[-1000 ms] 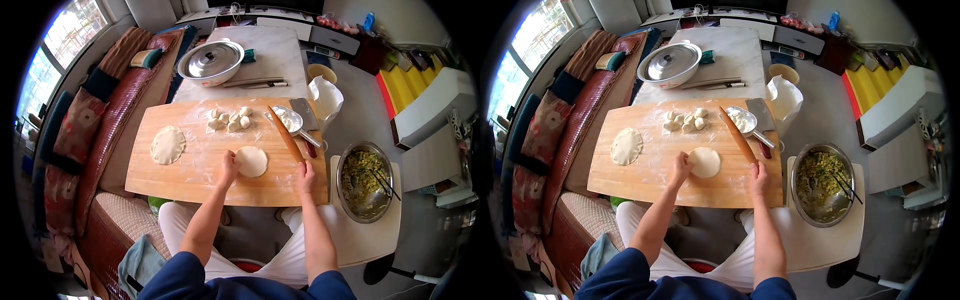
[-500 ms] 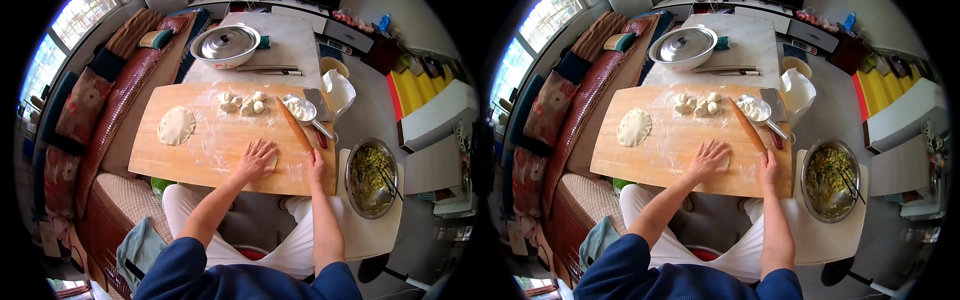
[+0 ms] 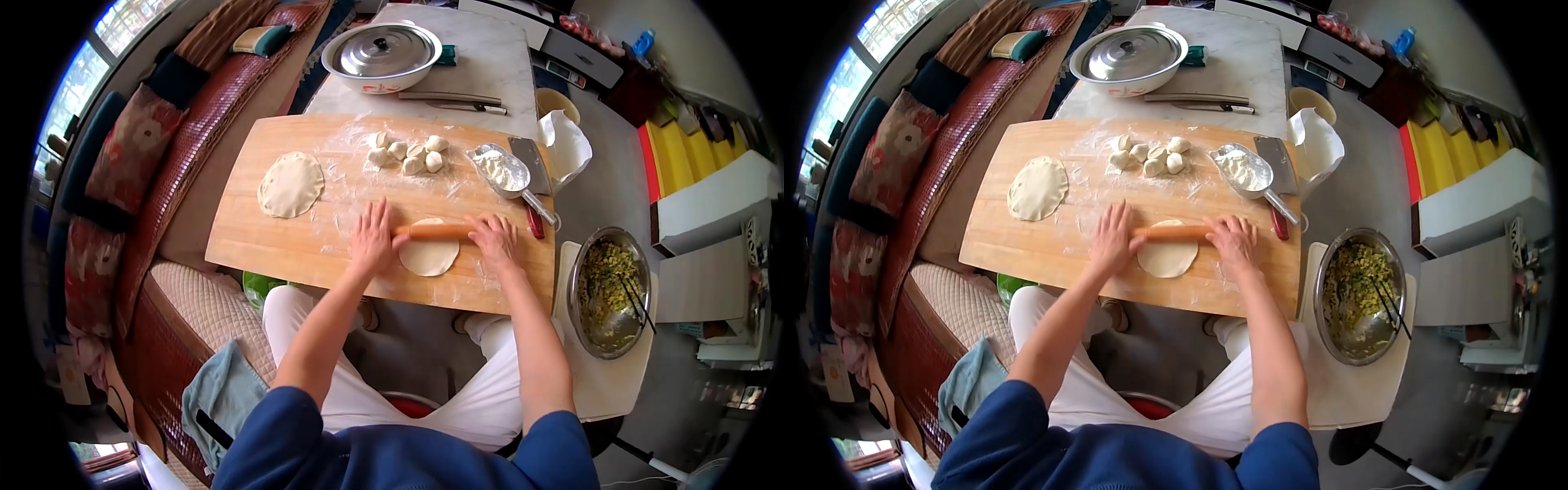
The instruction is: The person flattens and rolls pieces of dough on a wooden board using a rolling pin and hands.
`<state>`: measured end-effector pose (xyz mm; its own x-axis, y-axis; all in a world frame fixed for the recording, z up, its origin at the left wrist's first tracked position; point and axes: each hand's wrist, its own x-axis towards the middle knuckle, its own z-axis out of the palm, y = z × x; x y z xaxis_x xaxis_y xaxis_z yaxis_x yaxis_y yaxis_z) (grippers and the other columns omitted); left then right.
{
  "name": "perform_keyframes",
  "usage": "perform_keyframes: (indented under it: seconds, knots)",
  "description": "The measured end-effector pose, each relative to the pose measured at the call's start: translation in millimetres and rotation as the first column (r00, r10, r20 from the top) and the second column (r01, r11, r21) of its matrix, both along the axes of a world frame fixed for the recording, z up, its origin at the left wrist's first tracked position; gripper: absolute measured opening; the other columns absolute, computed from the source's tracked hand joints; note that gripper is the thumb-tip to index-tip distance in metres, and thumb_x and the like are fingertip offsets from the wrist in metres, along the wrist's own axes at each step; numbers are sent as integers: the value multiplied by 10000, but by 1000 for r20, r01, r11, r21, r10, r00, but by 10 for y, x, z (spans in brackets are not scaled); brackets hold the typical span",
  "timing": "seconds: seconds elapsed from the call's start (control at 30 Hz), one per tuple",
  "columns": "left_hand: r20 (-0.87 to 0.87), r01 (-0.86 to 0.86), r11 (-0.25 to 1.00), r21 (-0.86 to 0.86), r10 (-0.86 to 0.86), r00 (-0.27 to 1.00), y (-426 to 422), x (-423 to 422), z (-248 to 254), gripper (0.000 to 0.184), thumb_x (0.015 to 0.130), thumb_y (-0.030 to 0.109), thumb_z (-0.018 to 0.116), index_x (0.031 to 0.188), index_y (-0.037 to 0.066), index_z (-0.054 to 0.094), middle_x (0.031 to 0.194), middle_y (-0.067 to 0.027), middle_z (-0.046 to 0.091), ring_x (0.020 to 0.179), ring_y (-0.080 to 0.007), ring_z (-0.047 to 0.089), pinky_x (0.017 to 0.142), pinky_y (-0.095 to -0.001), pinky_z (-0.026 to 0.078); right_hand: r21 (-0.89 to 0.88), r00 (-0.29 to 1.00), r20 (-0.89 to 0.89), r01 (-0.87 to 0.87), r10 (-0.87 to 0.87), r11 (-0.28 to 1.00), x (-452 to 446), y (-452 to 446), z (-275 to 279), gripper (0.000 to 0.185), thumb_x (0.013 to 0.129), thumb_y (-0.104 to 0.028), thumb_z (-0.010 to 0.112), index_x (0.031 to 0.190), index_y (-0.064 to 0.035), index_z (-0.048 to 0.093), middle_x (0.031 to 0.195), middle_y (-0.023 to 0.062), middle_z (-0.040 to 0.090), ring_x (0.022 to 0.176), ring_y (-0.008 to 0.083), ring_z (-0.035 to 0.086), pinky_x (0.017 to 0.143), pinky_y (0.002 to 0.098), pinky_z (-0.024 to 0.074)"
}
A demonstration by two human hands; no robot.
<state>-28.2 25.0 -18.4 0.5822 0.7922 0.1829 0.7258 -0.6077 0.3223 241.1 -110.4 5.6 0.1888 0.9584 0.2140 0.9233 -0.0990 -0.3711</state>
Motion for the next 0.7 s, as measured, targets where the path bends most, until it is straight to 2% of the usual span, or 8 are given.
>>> perform_keyframes:
  seconds: [0.03,0.2,0.3,0.37,0.47,0.57,0.6,0.7]
  knots:
    - [33,-54,999,10,53,998,81,65,8,837,898,510,634,1524,38,338,1602,-119,321,1480,-362,272,1196,-519,243,43,1000,10,14,-15,999,22,60,-59,372,852,-283,733,1219,-259,677,1258,22,616,1223,265,516,1026,467,373]
    - [-28,166,986,-11,-166,986,-482,-169,86,854,858,509,672,1510,50,366,1597,-111,331,1453,-369,312,1184,-524,259,118,1000,5,-24,24,993,77,-404,-481,377,841,-257,741,1213,-254,684,1363,22,576,1330,289,459,1121,485,315]
    - [-114,320,943,-95,-330,937,-1083,-590,244,1045,768,665,653,1567,101,285,1611,-121,298,1487,-380,259,1189,-558,237,75,997,29,-80,78,994,-59,-742,-225,376,829,-246,750,1200,-245,692,1390,27,562,1359,318,433,1154,507,282]
    - [-96,284,954,-96,-293,951,-838,-538,138,995,797,623,665,1557,92,304,1612,-120,297,1488,-374,258,1189,-558,239,37,996,46,-78,77,996,-138,-585,-100,373,825,-240,753,1193,-240,696,1399,34,558,1367,336,423,1164,523,267]
    - [-27,42,998,-49,-43,999,-40,-109,108,865,873,521,659,1525,49,342,1615,-133,288,1479,-374,266,1188,-517,267,58,998,58,-44,40,997,45,54,-189,379,840,-231,739,1216,-239,686,1434,39,538,1374,343,415,1168,512,263]
    - [7,-3,1000,-22,3,1000,299,127,38,829,898,503,647,1510,24,354,1605,-148,301,1468,-381,279,1192,-483,273,74,999,26,-33,31,997,143,128,-387,387,845,-221,732,1227,-242,680,1442,42,535,1383,340,409,1164,508,275]
    - [-50,49,993,-110,-55,997,180,138,147,807,915,494,636,1500,12,361,1595,-162,314,1469,-382,278,1192,-466,277,83,999,15,-34,32,996,218,94,-436,389,846,-217,730,1231,-243,678,1442,43,536,1387,339,406,1162,507,280]
    - [-83,262,956,-131,-274,958,-611,-241,295,905,833,555,682,1516,60,354,1593,-139,322,1484,-380,262,1199,-516,253,53,996,-38,-77,79,996,241,-470,-527,384,850,-205,725,1229,-241,677,1445,41,534,1397,335,396,1153,520,290]
